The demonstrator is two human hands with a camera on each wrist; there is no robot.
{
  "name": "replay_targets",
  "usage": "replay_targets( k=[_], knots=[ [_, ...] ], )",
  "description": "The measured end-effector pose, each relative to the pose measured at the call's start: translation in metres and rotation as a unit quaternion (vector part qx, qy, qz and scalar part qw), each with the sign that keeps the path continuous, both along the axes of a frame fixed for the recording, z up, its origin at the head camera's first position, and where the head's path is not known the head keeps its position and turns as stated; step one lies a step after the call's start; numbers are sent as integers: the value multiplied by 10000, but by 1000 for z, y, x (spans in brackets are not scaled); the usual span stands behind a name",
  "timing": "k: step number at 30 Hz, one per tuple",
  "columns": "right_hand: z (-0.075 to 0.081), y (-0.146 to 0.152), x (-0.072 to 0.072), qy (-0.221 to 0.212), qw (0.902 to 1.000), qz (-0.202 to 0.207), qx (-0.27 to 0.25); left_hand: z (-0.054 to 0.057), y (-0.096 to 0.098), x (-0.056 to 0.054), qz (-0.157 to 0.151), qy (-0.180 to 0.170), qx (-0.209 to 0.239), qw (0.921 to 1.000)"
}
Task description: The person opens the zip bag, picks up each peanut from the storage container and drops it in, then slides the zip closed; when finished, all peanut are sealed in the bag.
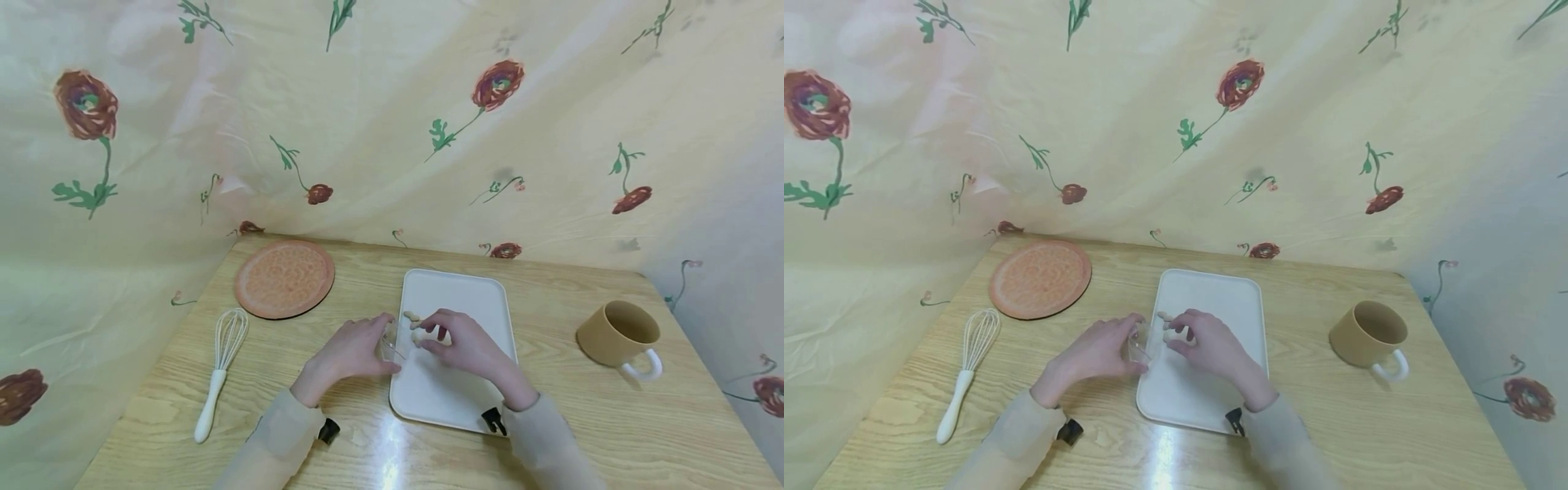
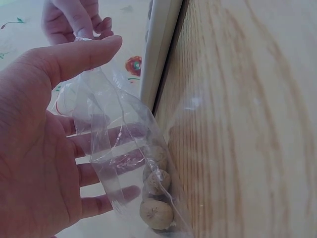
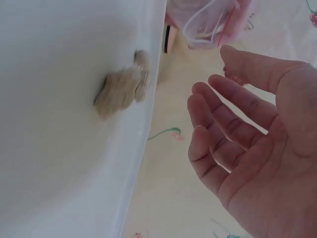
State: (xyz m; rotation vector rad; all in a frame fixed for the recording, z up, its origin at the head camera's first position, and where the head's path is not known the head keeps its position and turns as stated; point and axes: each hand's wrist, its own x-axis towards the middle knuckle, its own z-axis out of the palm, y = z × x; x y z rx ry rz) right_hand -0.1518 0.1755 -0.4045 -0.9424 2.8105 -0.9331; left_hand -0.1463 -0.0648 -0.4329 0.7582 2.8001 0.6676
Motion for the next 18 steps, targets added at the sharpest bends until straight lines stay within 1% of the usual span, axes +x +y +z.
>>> replay_targets(
  k=[5, 11, 14, 18],
  knots=[
    [1, 15, -2, 59, 9999, -26, 97, -1, 1, 0, 19, -50, -19, 10000],
    [-3, 32, -3, 178, 9994, -67, 301, -1, 1, 0, 31, -68, -71, 9999],
    [-7, 37, -4, 19, 9986, -120, 510, -1, 0, 0, 42, -66, -73, 9999],
    [-12, 41, -2, -382, 9959, -135, 812, -1, 0, 0, 39, -58, -14, 10000]
  ],
)
